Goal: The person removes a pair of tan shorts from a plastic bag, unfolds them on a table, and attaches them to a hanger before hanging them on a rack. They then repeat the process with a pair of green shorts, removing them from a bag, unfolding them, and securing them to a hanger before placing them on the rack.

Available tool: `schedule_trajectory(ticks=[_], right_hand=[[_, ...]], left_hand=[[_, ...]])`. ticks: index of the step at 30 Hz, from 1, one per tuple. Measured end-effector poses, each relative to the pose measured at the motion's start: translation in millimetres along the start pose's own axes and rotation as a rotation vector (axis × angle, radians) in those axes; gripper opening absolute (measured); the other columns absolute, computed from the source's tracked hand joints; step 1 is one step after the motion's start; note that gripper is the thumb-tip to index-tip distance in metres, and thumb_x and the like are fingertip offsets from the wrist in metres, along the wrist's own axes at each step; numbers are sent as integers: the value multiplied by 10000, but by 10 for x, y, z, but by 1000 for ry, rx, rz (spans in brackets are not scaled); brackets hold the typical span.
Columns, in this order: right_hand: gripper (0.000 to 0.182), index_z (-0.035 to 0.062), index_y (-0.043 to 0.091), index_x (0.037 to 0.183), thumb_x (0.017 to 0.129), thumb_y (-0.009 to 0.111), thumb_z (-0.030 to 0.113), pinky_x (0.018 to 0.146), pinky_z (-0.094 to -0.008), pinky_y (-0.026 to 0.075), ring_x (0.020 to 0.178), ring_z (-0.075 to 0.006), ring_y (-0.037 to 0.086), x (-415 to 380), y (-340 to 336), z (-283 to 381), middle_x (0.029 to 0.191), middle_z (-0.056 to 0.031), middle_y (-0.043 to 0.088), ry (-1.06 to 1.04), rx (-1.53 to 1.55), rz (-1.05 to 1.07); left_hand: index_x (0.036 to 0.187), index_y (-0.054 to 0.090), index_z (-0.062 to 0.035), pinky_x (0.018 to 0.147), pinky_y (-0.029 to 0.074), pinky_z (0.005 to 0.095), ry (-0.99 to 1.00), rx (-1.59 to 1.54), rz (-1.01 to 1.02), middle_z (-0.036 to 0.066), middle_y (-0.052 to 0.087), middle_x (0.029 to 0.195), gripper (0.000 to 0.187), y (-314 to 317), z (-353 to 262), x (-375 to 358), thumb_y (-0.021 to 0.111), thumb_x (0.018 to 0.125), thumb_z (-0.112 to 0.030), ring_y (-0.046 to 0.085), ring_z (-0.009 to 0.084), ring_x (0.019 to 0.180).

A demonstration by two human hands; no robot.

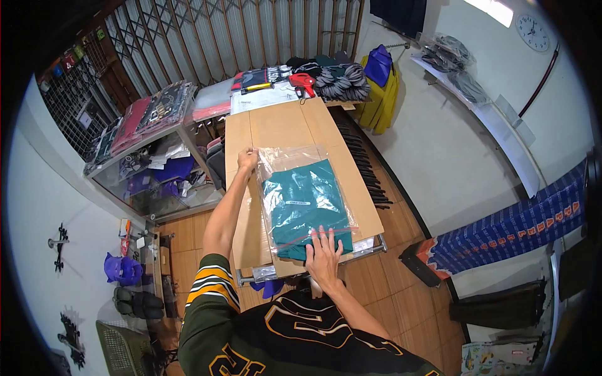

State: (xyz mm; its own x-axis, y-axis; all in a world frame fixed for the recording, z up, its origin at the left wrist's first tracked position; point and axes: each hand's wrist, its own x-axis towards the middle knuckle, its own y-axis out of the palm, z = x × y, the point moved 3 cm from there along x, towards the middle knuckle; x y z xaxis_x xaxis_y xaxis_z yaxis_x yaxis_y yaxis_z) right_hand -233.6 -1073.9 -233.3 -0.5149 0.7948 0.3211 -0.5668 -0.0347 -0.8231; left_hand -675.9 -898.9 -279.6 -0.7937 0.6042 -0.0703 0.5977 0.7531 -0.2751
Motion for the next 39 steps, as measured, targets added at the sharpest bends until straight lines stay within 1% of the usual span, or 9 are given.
schedule_trajectory(ticks=[6, 11, 14, 23, 31, 32, 35, 36, 39], right_hand=[[584, 93, 530, 1464, 979, 563, 415, 1112, -776, 67, 1479, -536, 213, -85, 131, -13, 1614, -285, 285, -46, -80, 132], [633, 141, 469, 1519, 970, 574, 438, 1100, -790, 92, 1481, -534, 205, -96, 166, -46, 1620, -270, 272, -68, -91, 112], [650, 144, 455, 1527, 962, 582, 439, 1104, -787, 81, 1486, -530, 191, -104, 147, -48, 1622, -266, 268, -68, -69, 100], [673, 128, 439, 1535, 951, 587, 427, 1102, -794, 47, 1490, -548, 160, -115, 133, -77, 1621, -282, 260, -74, -5, 101], [676, 70, 445, 1512, 934, 614, 376, 1123, -774, 40, 1491, -530, 176, -60, 43, -14, 1604, -286, 294, 18, 60, 182], [621, 18, 493, 1456, 940, 620, 340, 1166, -692, 146, 1460, -491, 295, -30, -36, 47, 1533, -285, 413, 50, 59, 129], [596, 8, 525, 1425, 949, 621, 353, 1179, -576, 242, 1394, -443, 419, 44, -130, 200, 1451, -241, 526, -15, 491, -96], [514, -20, 571, 1366, 1009, 548, 348, 1151, -456, 327, 1324, -388, 507, 87, -292, 447, 1368, -205, 602, -19, 546, -171], [513, -36, 596, 1337, 1055, 457, 370, 1143, -422, 343, 1322, -352, 514, 202, -420, 1097, 1360, -200, 610, -4, 1007, -75]], left_hand=[[1080, 704, -2, 737, 564, 347, 166, -93, 92, 104, 757, 982, 255, -50, -931, -258, 685, 972, -231, 712, 187, 855], [1088, 695, -2, 711, 567, 302, 432, -66, 24, 122, 752, 1006, 232, -230, -1859, -415, 665, 992, -211, 709, 155, 843], [1106, 663, 0, 670, 559, 262, 388, -239, 68, 122, 743, 1016, 232, -358, -2633, -780, 638, 1015, -212, 718, 164, 835], [1090, 633, -35, 662, 547, 220, 672, -406, -14, 45, 739, 1006, 179, -974, -3770, -1488, 611, 1040, -206, 740, 163, 862], [1086, 580, -10, 694, 547, 256, 841, -279, -132, 123, 738, 990, 198, -2021, -3663, -2768, 554, 1067, -205, 738, 180, 832], [1085, 574, -8, 700, 546, 260, 851, -244, -145, 127, 737, 989, 197, -2193, -3572, -2936, 545, 1070, -203, 737, 182, 835], [1087, 549, -5, 708, 538, 267, 903, -137, -185, 139, 737, 989, 179, -2739, -3204, -3412, 506, 1083, -179, 729, 178, 832], [1091, 546, -3, 709, 537, 267, 897, -147, -186, 140, 737, 987, 171, -2925, -3055, -3546, 505, 1082, -169, 725, 173, 829], [1101, 536, -4, 710, 534, 267, 887, -159, -181, 141, 735, 981, 143, -3492, -2592, -3898, 510, 1077, -143, 716, 163, 822]])
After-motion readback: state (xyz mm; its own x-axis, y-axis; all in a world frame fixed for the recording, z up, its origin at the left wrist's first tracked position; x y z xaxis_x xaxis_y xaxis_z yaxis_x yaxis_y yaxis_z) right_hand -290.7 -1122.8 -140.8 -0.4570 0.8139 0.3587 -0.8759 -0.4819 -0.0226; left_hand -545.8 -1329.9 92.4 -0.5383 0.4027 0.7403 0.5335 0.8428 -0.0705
